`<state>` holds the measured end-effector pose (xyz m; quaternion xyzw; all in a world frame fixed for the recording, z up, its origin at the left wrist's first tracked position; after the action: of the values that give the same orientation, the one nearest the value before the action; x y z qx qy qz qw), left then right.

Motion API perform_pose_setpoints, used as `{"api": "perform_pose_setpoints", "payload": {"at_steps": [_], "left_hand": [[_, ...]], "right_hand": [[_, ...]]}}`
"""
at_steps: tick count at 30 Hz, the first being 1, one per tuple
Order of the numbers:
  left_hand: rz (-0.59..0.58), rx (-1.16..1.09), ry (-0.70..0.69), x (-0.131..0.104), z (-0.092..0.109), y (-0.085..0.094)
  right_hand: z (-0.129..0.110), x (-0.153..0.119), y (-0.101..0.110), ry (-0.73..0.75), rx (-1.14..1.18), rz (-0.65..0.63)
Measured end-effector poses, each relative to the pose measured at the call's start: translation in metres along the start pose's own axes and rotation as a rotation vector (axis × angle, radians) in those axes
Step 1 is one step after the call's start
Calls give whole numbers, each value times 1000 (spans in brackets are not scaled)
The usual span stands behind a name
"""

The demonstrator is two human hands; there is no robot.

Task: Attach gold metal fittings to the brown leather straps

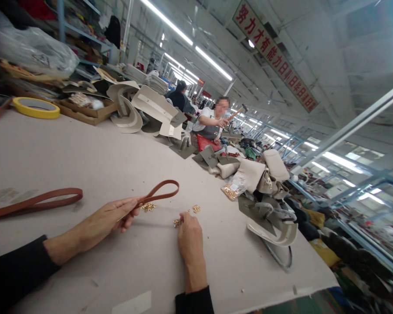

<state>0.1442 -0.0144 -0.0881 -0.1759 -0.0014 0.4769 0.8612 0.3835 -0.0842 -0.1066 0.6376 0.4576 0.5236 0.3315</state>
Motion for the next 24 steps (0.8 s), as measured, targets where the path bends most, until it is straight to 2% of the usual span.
{"api": "perform_pose_setpoints", "payload": {"at_steps": [6,10,13,16,19,21,24], "left_hand": [[-11,43,-3,-1,2,-1],[-3,72,28,-3,3,-4],[-3,48,20,-3,2,-6],[-14,39,-19,1,-2,-6],[-29,77,-55,3,-8,-6],[-24,135,-82,3,-10,-5],[18,231,-117,1,-8,-3]], "right_hand": [[-1,10,-1,15,17,0],[3,12,-3,-36,100,50],[-5,9,-3,-148,419,141],[-30,6,-1,-209,847,233],[-62,5,-1,-101,966,240],[-79,6,-3,8,927,223],[-91,8,-8,111,821,240]]}}
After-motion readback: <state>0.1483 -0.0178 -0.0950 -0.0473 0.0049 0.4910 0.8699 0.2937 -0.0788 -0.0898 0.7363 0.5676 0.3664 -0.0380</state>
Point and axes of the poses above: each hand's wrist, its own x-axis towards the middle knuckle, its own y-axis out of the back of the hand, z = x × y, the point moved 1 cm from there along x, towards the middle knuckle, and after that the axes turned 5 degrees about y, right-handed, at the moved point
